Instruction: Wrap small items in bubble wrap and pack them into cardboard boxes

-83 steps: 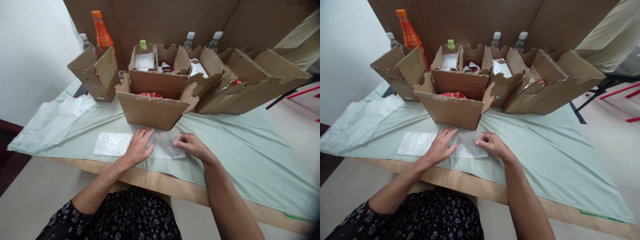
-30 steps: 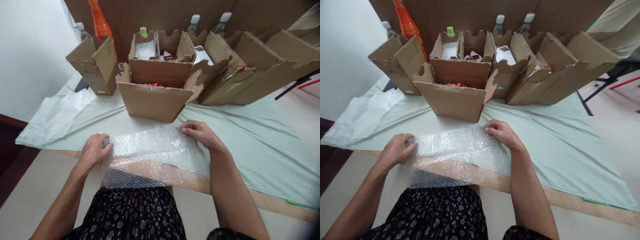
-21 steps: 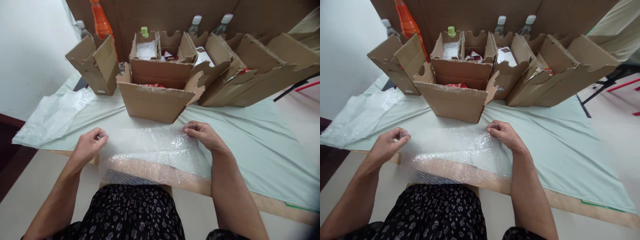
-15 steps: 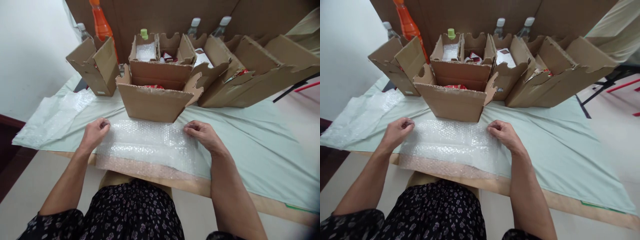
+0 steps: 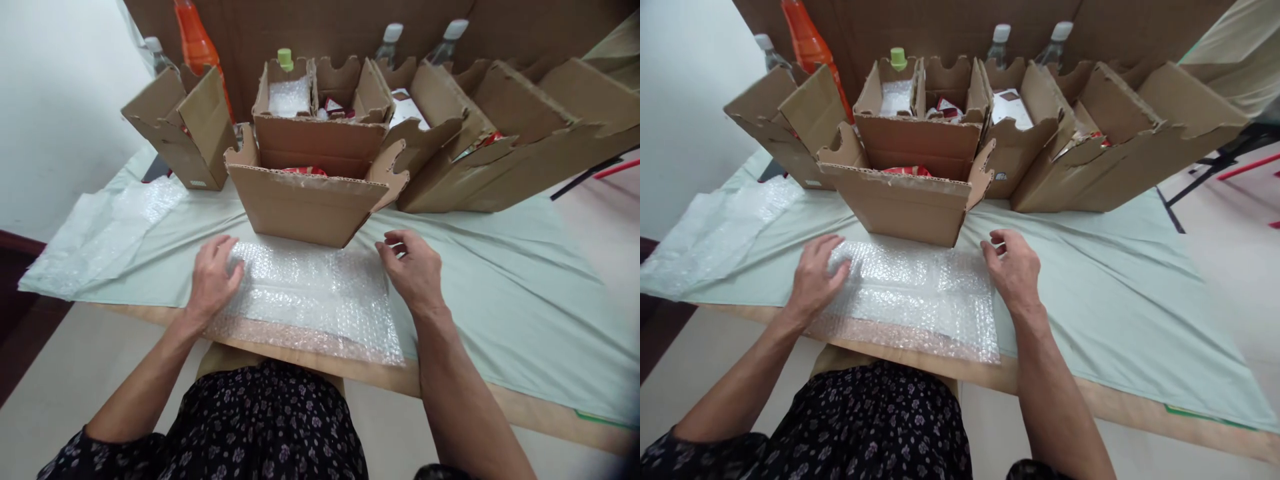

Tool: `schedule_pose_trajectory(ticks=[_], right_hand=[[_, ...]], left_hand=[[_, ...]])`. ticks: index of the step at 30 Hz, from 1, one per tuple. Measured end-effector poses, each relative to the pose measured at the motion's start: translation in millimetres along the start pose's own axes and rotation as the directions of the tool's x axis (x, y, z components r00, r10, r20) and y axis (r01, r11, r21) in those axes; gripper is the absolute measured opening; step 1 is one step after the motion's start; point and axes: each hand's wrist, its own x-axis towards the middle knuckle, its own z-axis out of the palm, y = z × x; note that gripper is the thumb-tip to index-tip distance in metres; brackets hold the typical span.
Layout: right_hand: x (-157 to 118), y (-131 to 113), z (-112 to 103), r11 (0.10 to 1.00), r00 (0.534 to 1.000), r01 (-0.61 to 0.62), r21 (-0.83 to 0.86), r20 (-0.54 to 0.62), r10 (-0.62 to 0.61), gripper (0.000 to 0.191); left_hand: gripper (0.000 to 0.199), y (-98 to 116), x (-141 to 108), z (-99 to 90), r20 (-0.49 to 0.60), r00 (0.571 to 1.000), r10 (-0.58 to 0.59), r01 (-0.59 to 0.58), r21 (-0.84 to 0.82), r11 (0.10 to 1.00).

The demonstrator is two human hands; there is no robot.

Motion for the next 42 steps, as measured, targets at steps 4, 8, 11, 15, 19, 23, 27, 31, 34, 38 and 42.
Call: schedule_pose_trajectory(ticks=[4,8,11,15,19,23,27,31,34,38,42], right_hand=[[-13.9,-24.6,8.5,0.982,0.982,0.190,0.010,-0.027,-0.190,0.025],[-40.5,-56.4,26.5,0.938,0.935,0.345,-0.031,0.102,-0.340,0.041],[-57.5,-69.6,32.3,0.912,0.901,0.396,-0.109,0.237,-0.363,0.048],[-70.7,-75.4,22.0,0.872,0.840,0.462,-0.160,0.393,-0.373,0.043],[-75.8,-86.2,10.9,0.852,0.769,0.512,-0.107,0.500,-0.399,0.042],[-73.4,-98.1,27.5,0.842,0.744,0.539,-0.021,0.481,-0.464,0.050],[-72.9,-79.3,59.1,0.861,0.789,0.501,-0.091,0.457,-0.411,0.056],[-79.7,-30.3,60.5,0.834,0.820,0.507,-0.216,0.420,-0.389,0.059],[-83.2,3.4,39.6,0.830,0.879,0.447,-0.335,0.335,-0.339,0.056],[-78.4,17.1,13.1,0.847,0.937,0.344,-0.405,0.204,-0.283,0.048],[-52.6,-8.7,14.5,0.917,0.942,0.334,-0.219,0.109,-0.317,0.053]], left_hand=[[0.037,30.9,-9.3,13.8,0.146,0.971,0.187,-0.180,-0.061,0.982],[0.042,46.6,-8.7,30.2,0.245,0.929,0.276,-0.261,-0.092,0.961],[0.046,50.1,-8.4,40.2,0.312,0.909,0.277,-0.262,-0.089,0.961],[0.044,50.1,-10.7,46.0,0.346,0.896,0.278,-0.272,-0.067,0.960],[0.046,51.0,-12.6,45.3,0.367,0.889,0.274,-0.273,-0.057,0.960],[0.049,52.0,-13.7,46.1,0.359,0.889,0.285,-0.286,-0.052,0.957],[0.050,51.8,-13.9,49.3,0.345,0.897,0.275,-0.279,-0.040,0.959],[0.049,52.8,-15.1,53.4,0.340,0.900,0.274,-0.264,-0.077,0.961],[0.049,51.5,-18.0,55.7,0.333,0.906,0.262,-0.233,-0.125,0.964],[0.055,38.4,-9.1,47.1,0.158,0.972,0.175,-0.132,-0.254,0.958],[0.070,15.1,31.8,29.5,-0.090,0.992,-0.093,0.049,-0.404,0.914]])
